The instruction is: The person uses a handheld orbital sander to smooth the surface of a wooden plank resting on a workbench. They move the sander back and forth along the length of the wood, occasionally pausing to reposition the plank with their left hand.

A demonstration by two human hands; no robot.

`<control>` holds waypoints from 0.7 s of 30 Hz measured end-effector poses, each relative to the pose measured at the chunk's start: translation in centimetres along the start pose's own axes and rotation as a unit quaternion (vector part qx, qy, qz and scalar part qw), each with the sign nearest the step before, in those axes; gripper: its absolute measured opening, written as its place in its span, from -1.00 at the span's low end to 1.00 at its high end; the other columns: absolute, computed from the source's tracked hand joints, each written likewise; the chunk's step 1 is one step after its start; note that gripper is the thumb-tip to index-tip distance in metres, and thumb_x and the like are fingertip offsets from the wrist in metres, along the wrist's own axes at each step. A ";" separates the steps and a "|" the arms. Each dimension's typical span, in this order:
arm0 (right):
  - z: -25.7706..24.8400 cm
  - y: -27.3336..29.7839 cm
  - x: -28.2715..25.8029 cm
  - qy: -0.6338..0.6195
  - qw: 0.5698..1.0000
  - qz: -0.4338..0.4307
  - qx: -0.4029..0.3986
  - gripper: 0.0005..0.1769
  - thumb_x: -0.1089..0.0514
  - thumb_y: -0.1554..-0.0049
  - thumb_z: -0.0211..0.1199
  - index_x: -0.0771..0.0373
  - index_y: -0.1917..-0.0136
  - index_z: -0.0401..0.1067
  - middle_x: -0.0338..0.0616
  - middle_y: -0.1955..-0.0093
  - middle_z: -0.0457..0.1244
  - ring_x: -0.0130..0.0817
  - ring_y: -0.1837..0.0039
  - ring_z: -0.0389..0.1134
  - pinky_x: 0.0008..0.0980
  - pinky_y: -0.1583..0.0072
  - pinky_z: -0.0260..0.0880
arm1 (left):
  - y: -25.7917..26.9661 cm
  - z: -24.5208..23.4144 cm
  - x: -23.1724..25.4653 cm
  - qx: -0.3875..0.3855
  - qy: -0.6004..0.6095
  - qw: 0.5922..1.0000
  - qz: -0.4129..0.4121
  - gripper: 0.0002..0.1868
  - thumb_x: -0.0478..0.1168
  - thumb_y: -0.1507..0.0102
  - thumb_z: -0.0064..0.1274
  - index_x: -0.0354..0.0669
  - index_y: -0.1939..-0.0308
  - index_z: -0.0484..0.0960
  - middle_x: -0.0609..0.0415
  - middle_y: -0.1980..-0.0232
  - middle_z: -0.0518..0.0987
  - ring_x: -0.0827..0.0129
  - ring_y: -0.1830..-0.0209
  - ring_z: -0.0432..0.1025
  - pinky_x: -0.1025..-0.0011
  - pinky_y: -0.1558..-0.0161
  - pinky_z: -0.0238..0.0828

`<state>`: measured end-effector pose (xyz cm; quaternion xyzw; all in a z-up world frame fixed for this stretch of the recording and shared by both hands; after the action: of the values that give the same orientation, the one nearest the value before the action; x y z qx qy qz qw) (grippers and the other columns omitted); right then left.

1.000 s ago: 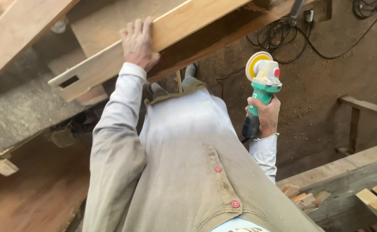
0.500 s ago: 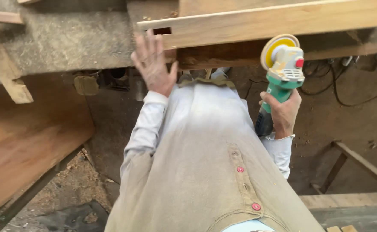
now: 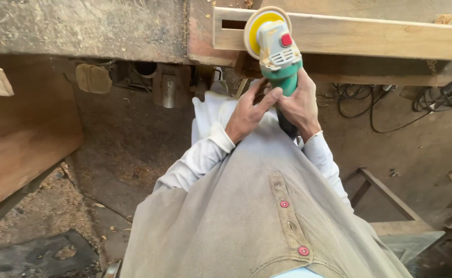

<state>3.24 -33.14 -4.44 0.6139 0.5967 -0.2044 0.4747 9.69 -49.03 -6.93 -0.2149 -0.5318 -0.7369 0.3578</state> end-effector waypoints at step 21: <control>2.8 -2.2 -6.6 0.069 0.995 0.040 -0.056 -0.72 0.02 -0.29 0.44 0.15 -0.14 0.43 0.08 0.19 0.32 0.03 0.06 0.51 0.11 0.01 0.50 | 0.3 -1.3 4.5 0.119 0.000 0.993 0.015 -0.07 0.35 -0.45 0.31 -0.43 -0.53 0.55 -0.56 -0.46 0.66 -0.38 -0.63 0.49 -0.28 -0.63 0.45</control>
<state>0.76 -39.43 -1.07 0.6220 0.6139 -0.1083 0.4738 7.08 -51.67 -4.03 -0.1786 -0.6126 -0.6627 0.3920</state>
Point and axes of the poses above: each hand's wrist, its own y-axis away from the middle knuckle, its own z-axis out of the palm, x = y × z, the point moved 5 cm from there along -y, towards the middle knuckle
